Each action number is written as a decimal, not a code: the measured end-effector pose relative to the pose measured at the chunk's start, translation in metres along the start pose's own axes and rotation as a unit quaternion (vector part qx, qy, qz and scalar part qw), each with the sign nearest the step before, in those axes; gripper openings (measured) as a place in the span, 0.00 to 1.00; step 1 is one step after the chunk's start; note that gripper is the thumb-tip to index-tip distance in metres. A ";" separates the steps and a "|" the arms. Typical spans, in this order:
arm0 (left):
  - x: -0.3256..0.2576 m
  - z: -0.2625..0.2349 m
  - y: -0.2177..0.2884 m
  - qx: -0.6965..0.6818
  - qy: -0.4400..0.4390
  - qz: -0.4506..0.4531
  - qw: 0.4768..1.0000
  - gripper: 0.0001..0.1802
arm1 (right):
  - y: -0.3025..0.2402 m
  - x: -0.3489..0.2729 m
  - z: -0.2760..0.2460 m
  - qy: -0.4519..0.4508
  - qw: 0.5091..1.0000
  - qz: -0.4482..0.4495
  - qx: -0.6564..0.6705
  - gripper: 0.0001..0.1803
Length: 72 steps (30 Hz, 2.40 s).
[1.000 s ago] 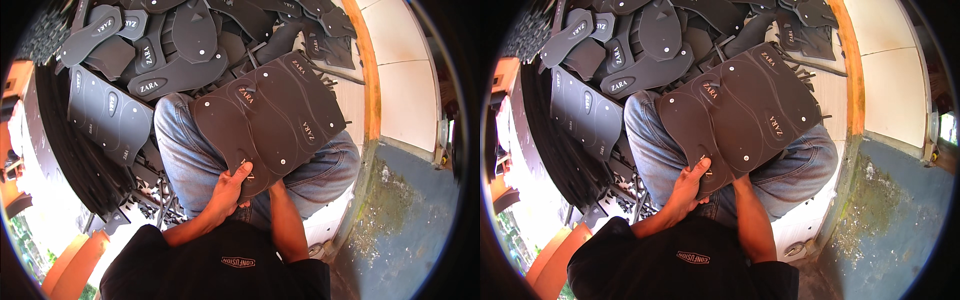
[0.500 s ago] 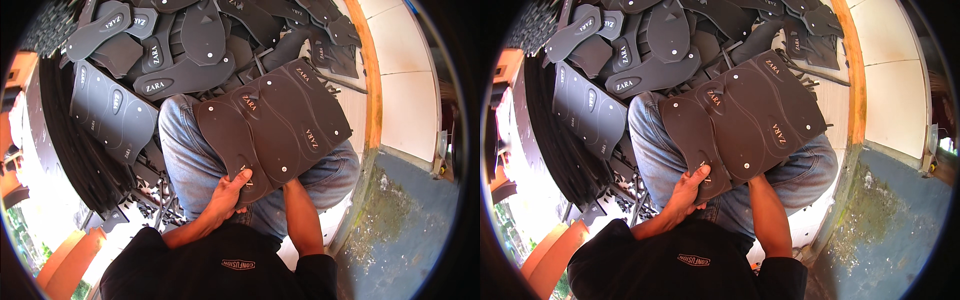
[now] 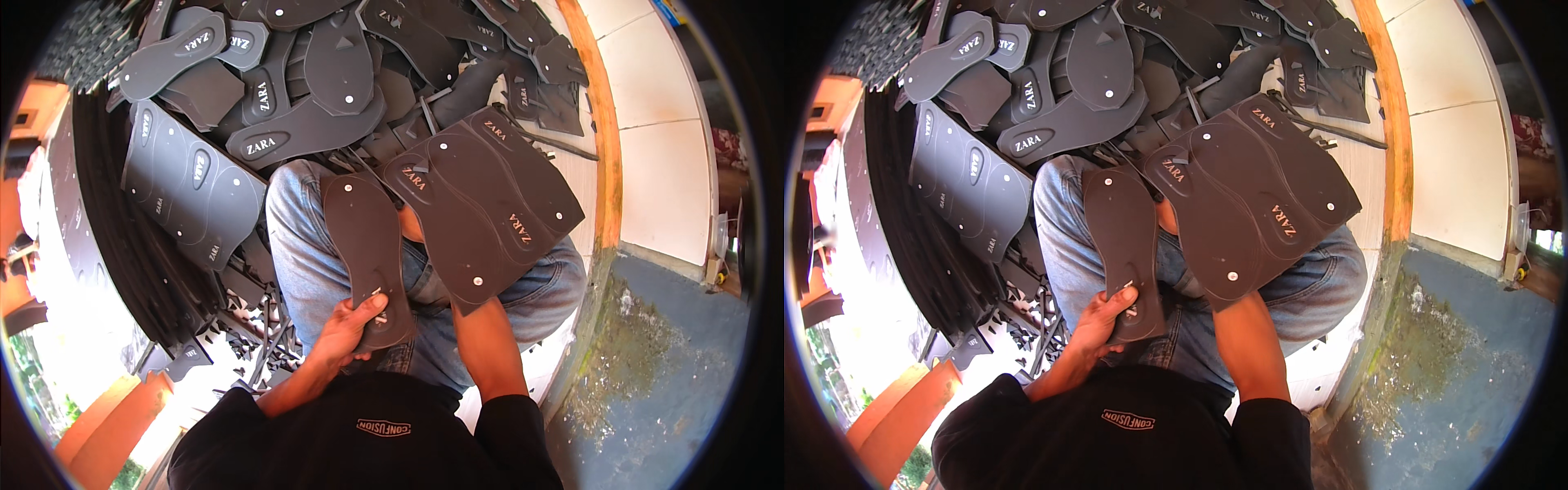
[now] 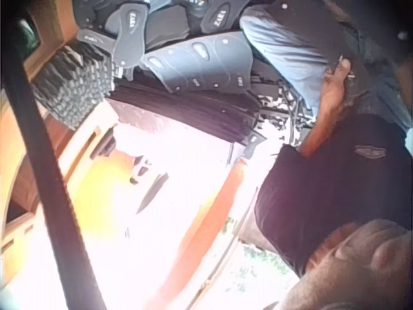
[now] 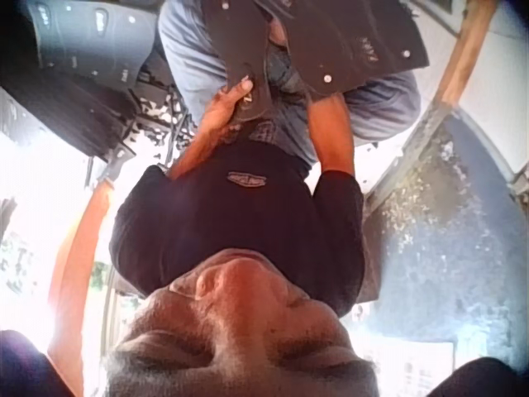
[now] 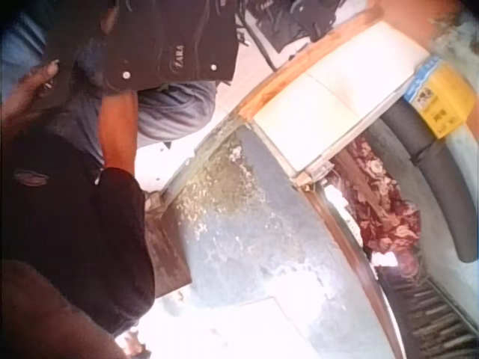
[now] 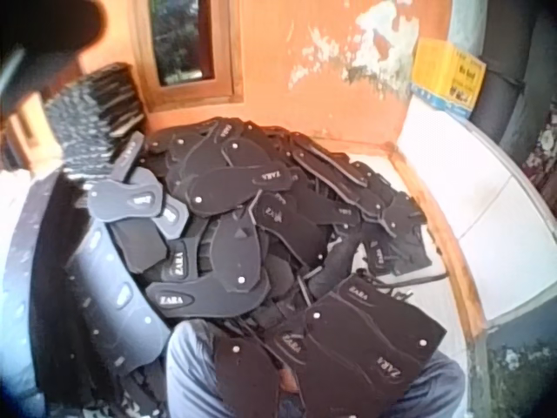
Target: The person trims and cuts shoe insoles from large sheets using a knife.
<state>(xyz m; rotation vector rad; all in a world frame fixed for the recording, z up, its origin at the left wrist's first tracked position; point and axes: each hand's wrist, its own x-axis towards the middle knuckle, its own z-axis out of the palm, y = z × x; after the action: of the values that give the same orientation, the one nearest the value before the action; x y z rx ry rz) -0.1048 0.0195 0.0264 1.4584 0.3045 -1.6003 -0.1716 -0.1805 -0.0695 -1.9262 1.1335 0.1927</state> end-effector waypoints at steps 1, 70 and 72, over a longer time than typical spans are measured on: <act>-0.004 -0.009 0.001 0.023 -0.019 0.002 1.000 0.22 | -0.005 0.003 -0.001 -0.012 1.000 0.001 -0.003 0.20; 0.049 0.090 -0.014 -0.295 -0.139 0.157 0.932 0.14 | 0.047 -0.184 -0.031 0.252 0.962 0.062 0.081 0.22; 0.049 0.089 -0.012 -0.304 -0.140 0.154 0.930 0.14 | 0.047 -0.183 -0.028 0.248 0.964 0.069 0.063 0.21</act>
<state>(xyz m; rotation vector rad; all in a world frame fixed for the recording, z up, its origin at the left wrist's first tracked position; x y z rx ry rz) -0.1664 -0.0586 0.0026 0.7480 0.3461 -1.2772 -0.3201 -0.0944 0.0131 -1.8293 1.5685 -0.3012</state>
